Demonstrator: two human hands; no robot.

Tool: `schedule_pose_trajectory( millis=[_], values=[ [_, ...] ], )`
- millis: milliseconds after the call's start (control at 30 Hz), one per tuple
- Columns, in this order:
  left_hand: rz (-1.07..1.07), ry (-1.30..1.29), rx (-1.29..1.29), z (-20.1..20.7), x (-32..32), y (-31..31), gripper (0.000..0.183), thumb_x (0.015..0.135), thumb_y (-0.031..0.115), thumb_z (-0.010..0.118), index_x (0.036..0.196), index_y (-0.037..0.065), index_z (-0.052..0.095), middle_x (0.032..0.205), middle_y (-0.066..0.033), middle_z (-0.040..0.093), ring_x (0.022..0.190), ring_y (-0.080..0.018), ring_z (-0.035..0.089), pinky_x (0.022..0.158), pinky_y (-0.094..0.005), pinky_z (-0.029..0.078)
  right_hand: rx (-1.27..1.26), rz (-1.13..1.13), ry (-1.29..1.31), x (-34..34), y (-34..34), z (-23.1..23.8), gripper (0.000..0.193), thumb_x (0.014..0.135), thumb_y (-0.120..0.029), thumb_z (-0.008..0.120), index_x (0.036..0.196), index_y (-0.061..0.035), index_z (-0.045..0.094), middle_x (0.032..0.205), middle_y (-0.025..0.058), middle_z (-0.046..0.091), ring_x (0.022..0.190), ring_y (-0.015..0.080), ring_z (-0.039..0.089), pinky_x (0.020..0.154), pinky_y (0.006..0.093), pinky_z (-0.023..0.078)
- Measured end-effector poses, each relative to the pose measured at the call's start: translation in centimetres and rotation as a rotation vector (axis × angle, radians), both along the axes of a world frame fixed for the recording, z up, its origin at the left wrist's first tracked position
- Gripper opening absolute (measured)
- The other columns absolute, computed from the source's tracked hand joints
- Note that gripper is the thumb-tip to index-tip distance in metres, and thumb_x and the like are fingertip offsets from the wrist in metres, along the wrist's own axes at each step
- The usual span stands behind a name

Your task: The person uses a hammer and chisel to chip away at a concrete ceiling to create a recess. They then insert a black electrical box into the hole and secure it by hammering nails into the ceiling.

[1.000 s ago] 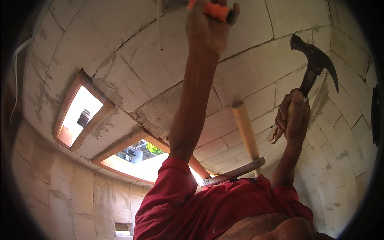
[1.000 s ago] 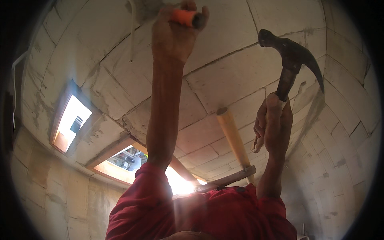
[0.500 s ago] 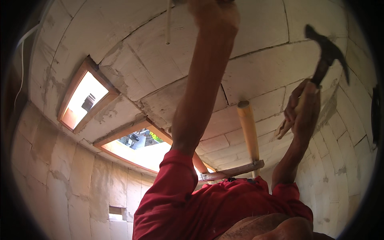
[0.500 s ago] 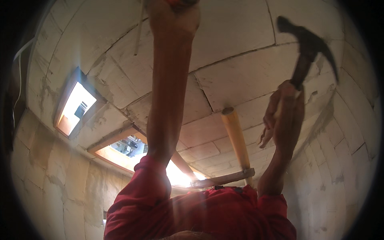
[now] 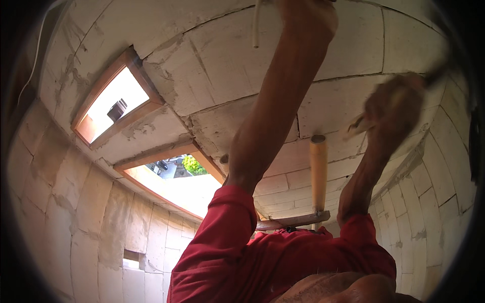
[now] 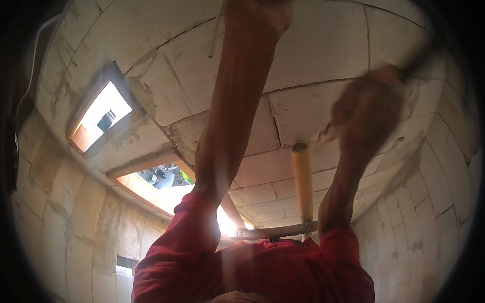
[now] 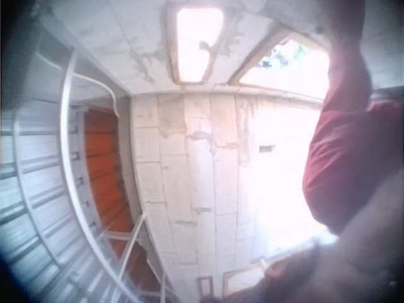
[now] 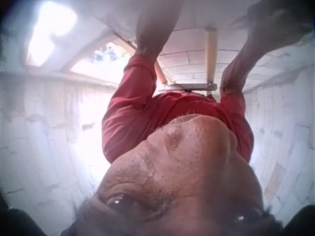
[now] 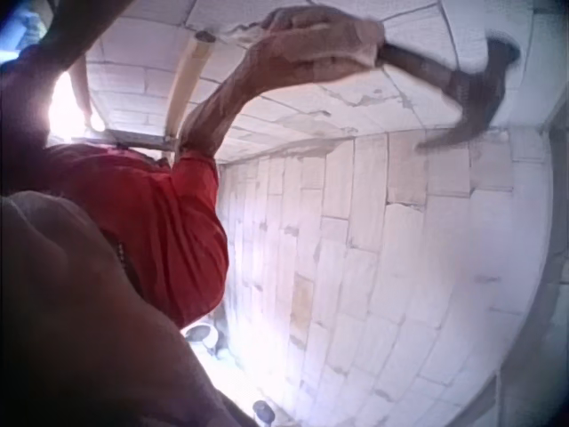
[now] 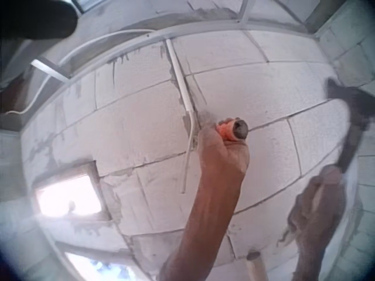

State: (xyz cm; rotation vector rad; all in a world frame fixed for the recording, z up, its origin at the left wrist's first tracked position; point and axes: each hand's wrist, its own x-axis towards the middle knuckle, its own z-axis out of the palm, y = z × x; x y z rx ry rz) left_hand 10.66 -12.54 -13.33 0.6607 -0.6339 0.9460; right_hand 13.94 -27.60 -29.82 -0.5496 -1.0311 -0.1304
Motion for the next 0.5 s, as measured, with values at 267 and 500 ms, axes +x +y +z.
schedule_pose_trajectory(
  millis=[267,500],
  values=[
    [-0.119,0.085,-0.079,1.3,-3.8,4.1,0.013,0.103,0.010,0.049,0.091,0.007,0.053,0.077,-0.0030,0.053,0.062,-0.0158,0.054,0.059,-0.0288,0.055,0.157,0.255,-0.221,-1.1,0.0,-0.2,0.033,0.105,-0.029,0.053,0.117,0.0006,0.060,0.086,0.0070,0.064,0.065,0.0142,0.063,0.058,0.0334,0.053],
    [-0.170,0.247,-0.001,1.6,-5.6,2.2,0.011,0.104,0.008,0.044,0.097,0.004,0.052,0.080,-0.0054,0.057,0.065,-0.0183,0.058,0.062,-0.0307,0.056,-0.132,-0.043,-0.070,-4.9,2.6,1.5,0.036,0.102,-0.039,0.057,0.108,-0.0034,0.057,0.066,0.0006,0.053,0.054,0.0102,0.052,0.050,0.0286,0.042]
  ],
)
